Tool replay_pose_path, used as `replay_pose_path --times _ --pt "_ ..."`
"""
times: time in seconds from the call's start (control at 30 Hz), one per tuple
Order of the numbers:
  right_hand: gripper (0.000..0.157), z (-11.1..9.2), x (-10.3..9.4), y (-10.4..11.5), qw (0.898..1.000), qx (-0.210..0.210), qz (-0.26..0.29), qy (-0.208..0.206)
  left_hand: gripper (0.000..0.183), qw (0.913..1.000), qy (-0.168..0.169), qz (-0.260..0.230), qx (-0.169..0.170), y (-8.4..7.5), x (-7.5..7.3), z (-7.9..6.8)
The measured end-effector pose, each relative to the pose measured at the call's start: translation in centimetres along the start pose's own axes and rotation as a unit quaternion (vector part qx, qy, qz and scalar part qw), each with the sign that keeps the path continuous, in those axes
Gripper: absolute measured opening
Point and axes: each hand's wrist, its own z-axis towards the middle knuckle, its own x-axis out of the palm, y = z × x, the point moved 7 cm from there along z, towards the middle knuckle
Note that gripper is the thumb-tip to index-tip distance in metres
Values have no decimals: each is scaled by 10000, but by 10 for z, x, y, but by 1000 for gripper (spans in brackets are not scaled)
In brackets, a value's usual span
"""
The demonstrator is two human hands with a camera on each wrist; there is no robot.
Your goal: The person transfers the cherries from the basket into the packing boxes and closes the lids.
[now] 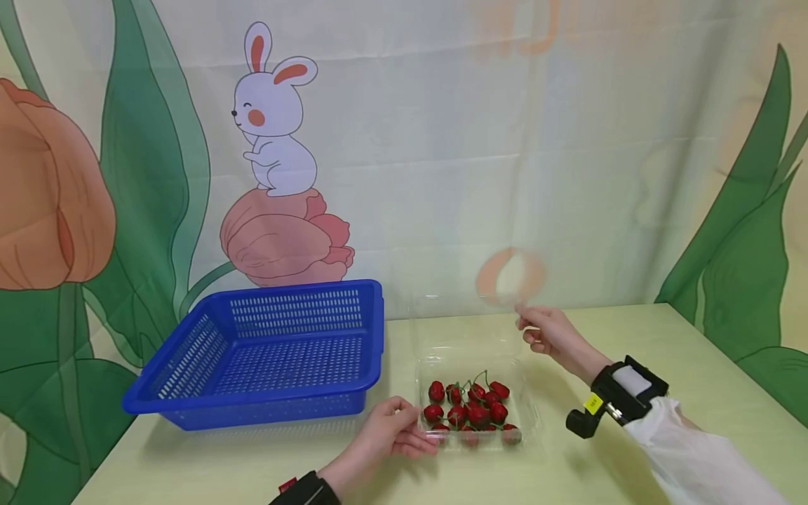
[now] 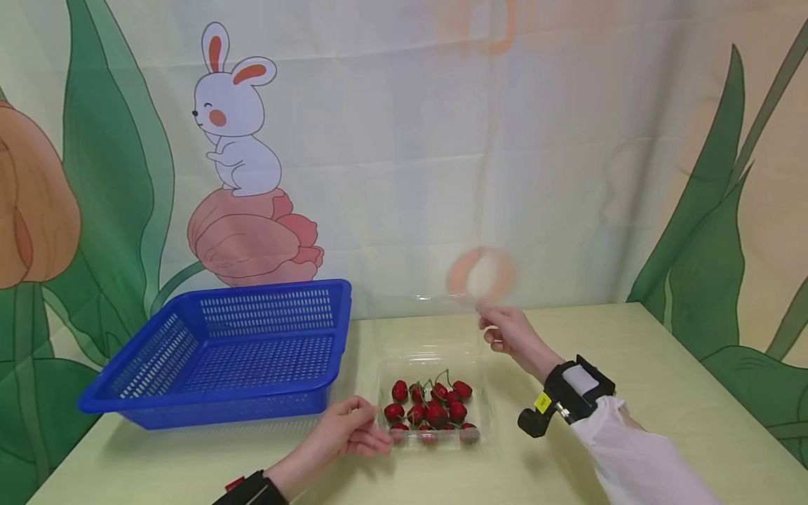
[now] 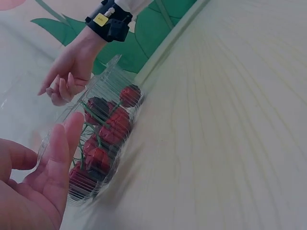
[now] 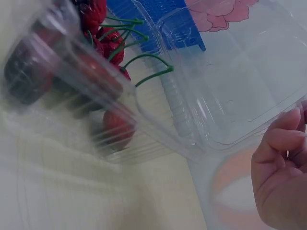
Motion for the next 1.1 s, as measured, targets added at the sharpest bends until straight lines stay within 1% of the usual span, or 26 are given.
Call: replay_pose_path --times 0.07,0.17,0.27,0.47,0.6,0.73,0.9,1.1 --pt "38 -2 0 -1 10000 -11 39 81 13 10000 -73 -32 13 -1 0 1" --pt "26 -5 1 -4 9998 24 156 149 15 9999 -144 -68 40 0 -1 3" --pt "19 -8 2 -8 9998 77 71 161 17 9998 -204 -64 62 2 -1 6" --pt "31 -16 4 -13 9991 99 -418 9 19 9995 -311 -62 -34 3 -4 11" --pt "29 -23 2 -15 9954 19 -894 -333 21 9997 -196 -73 -89 2 -4 12" --pt "29 -28 2 -19 9901 58 -1280 -576 25 9998 -26 -175 -121 0 -2 13" --pt "35 -31 2 -27 9868 240 -1496 -570 32 9989 40 -420 -198 -1 -3 11" --pt "39 -36 4 -35 9795 526 -1893 -436 48 9971 27 -682 -343 -3 -4 10"
